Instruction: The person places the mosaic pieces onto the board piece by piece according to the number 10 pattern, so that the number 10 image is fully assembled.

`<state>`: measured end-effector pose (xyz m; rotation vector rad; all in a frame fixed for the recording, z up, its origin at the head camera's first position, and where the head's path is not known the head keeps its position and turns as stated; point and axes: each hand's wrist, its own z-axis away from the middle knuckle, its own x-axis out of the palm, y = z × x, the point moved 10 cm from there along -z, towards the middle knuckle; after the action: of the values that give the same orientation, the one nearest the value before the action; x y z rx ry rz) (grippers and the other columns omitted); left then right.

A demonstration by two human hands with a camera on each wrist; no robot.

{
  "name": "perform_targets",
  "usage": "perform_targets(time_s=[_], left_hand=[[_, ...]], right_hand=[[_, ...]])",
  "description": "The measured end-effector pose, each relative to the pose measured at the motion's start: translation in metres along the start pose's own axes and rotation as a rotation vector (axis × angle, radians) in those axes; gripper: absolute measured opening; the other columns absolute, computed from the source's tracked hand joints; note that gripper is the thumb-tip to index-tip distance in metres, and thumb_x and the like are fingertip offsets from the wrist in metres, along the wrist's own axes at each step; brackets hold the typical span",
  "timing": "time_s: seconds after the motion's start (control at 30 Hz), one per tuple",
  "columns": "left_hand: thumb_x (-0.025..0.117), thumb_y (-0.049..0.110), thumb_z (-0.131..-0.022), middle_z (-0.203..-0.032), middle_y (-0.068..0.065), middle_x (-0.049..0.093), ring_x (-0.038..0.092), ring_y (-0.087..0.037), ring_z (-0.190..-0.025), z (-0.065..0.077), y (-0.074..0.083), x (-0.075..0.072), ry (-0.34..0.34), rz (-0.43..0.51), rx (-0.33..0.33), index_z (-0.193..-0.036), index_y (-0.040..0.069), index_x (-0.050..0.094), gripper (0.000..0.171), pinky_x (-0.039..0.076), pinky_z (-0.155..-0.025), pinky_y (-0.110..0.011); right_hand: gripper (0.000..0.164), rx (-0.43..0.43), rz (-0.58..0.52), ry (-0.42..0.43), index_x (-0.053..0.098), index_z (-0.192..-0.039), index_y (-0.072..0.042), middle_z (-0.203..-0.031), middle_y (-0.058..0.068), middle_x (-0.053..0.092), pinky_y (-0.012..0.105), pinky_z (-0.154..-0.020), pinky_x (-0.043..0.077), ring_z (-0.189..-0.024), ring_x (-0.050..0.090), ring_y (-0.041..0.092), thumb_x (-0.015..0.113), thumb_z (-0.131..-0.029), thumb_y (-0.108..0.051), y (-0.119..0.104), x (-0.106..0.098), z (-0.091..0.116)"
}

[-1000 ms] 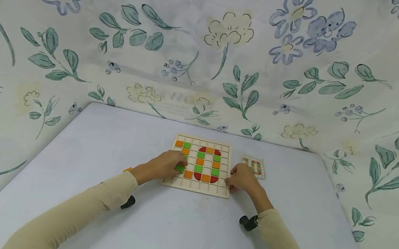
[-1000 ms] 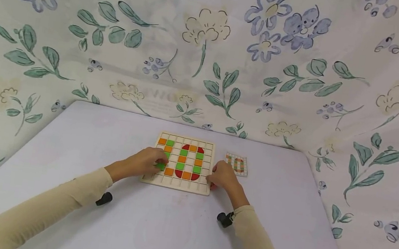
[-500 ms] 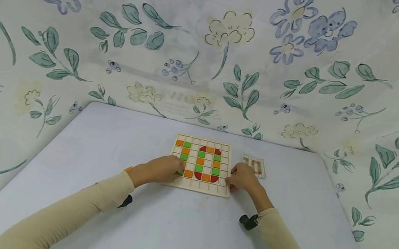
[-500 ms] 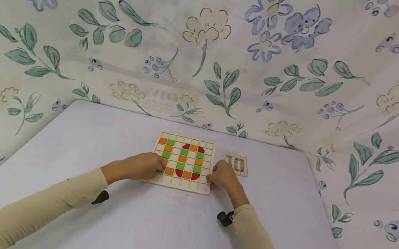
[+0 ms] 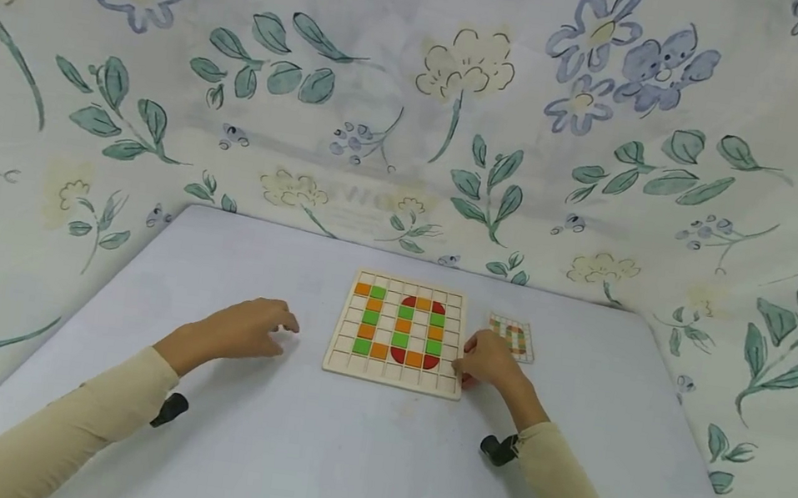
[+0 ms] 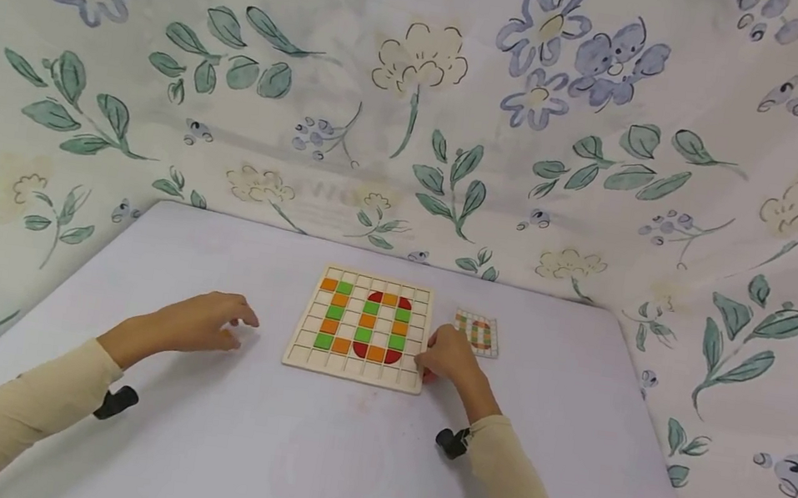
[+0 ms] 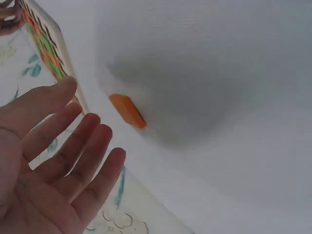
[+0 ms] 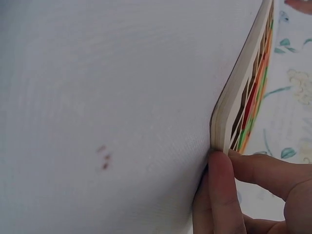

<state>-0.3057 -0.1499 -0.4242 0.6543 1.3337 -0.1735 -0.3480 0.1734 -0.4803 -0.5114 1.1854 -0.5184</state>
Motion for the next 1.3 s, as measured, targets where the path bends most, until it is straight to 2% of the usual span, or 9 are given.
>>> perform_targets(time_s=[0.1, 0.17, 0.27, 0.4, 0.57, 0.77, 0.97, 1.07, 1.3], left_hand=[[0.079, 0.004, -0.077, -0.101, -0.005, 0.064, 0.06, -0.024, -0.091, 0.017, -0.017, 0.0, -0.016, 0.036, -0.024, -0.108, 0.001, 0.07, 0.032, 0.053, -0.081, -0.039], [0.079, 0.003, -0.076, -0.096, -0.003, 0.062, 0.058, -0.021, -0.086, 0.023, -0.022, 0.0, -0.011, 0.048, -0.011, -0.106, 0.0, 0.07, 0.031, 0.052, -0.079, -0.037], [0.077, 0.0, -0.076, -0.093, -0.002, 0.06, 0.055, -0.019, -0.081, 0.028, -0.027, 0.0, 0.02, 0.066, 0.009, -0.103, -0.001, 0.07, 0.028, 0.051, -0.074, -0.034], [0.077, -0.002, -0.076, -0.093, -0.003, 0.06, 0.055, -0.019, -0.081, 0.028, -0.029, -0.002, 0.063, 0.062, 0.035, -0.101, 0.0, 0.069, 0.026, 0.052, -0.074, -0.033], [0.08, -0.003, -0.075, -0.097, -0.003, 0.061, 0.061, -0.022, -0.09, 0.024, -0.023, 0.0, 0.075, 0.002, 0.096, -0.1, 0.002, 0.072, 0.027, 0.055, -0.081, -0.037], [0.083, 0.004, -0.073, -0.093, -0.004, 0.063, 0.061, -0.02, -0.086, 0.018, -0.022, 0.001, 0.082, -0.094, 0.092, -0.098, 0.0, 0.074, 0.027, 0.055, -0.079, -0.035], [0.081, -0.003, -0.074, -0.094, -0.005, 0.065, 0.062, -0.019, -0.086, 0.014, -0.016, 0.003, 0.073, -0.031, 0.133, -0.1, -0.001, 0.073, 0.027, 0.055, -0.078, -0.034], [0.08, -0.004, -0.075, -0.092, -0.004, 0.066, 0.061, -0.017, -0.083, 0.009, -0.012, 0.003, 0.074, -0.006, 0.132, -0.098, 0.0, 0.074, 0.024, 0.055, -0.075, -0.032], [0.078, -0.001, -0.078, -0.097, -0.002, 0.066, 0.059, -0.015, -0.086, -0.022, 0.007, 0.002, 0.083, 0.053, 0.119, -0.106, 0.002, 0.073, 0.028, 0.054, -0.079, -0.031]], right_hand=[[0.027, -0.005, -0.012, -0.008, 0.058, -0.096, 0.004, -0.069, 0.009, 0.066, 0.028, -0.056, 0.054, -0.056, 0.066, 0.018, 0.076, -0.082, -0.011, 0.0, 0.0, 0.001], [0.027, -0.003, -0.009, -0.008, 0.058, -0.096, 0.004, -0.068, 0.009, 0.066, 0.028, -0.056, 0.054, -0.056, 0.066, 0.018, 0.076, -0.082, -0.011, 0.0, -0.002, 0.001], [0.028, 0.001, 0.002, -0.008, 0.058, -0.097, 0.004, -0.069, 0.009, 0.066, 0.028, -0.056, 0.054, -0.057, 0.066, 0.018, 0.076, -0.082, -0.011, 0.0, -0.003, 0.0], [0.029, 0.0, 0.004, -0.007, 0.058, -0.099, 0.005, -0.071, 0.009, 0.066, 0.028, -0.056, 0.054, -0.057, 0.066, 0.018, 0.076, -0.082, -0.012, -0.001, -0.003, -0.001], [0.03, -0.001, 0.009, -0.003, 0.059, -0.099, 0.005, -0.072, 0.009, 0.065, 0.027, -0.056, 0.053, -0.057, 0.066, 0.017, 0.076, -0.082, -0.012, -0.002, -0.003, -0.002], [0.03, -0.001, 0.02, -0.001, 0.059, -0.099, 0.005, -0.072, 0.009, 0.065, 0.027, -0.056, 0.052, -0.058, 0.065, 0.017, 0.076, -0.082, -0.013, -0.002, -0.002, -0.002], [0.029, 0.007, -0.003, -0.013, 0.059, -0.099, 0.005, -0.072, 0.01, 0.065, 0.028, -0.056, 0.053, -0.058, 0.066, 0.018, 0.076, -0.082, -0.011, -0.003, 0.0, -0.001], [0.03, 0.009, -0.001, -0.015, 0.058, -0.099, 0.005, -0.071, 0.01, 0.065, 0.027, -0.056, 0.054, -0.058, 0.066, 0.018, 0.076, -0.082, -0.011, -0.002, 0.001, -0.002], [0.028, 0.018, 0.013, -0.008, 0.059, -0.098, 0.005, -0.07, 0.009, 0.066, 0.027, -0.055, 0.054, -0.057, 0.066, 0.018, 0.076, -0.082, -0.011, -0.002, 0.0, 0.0]])
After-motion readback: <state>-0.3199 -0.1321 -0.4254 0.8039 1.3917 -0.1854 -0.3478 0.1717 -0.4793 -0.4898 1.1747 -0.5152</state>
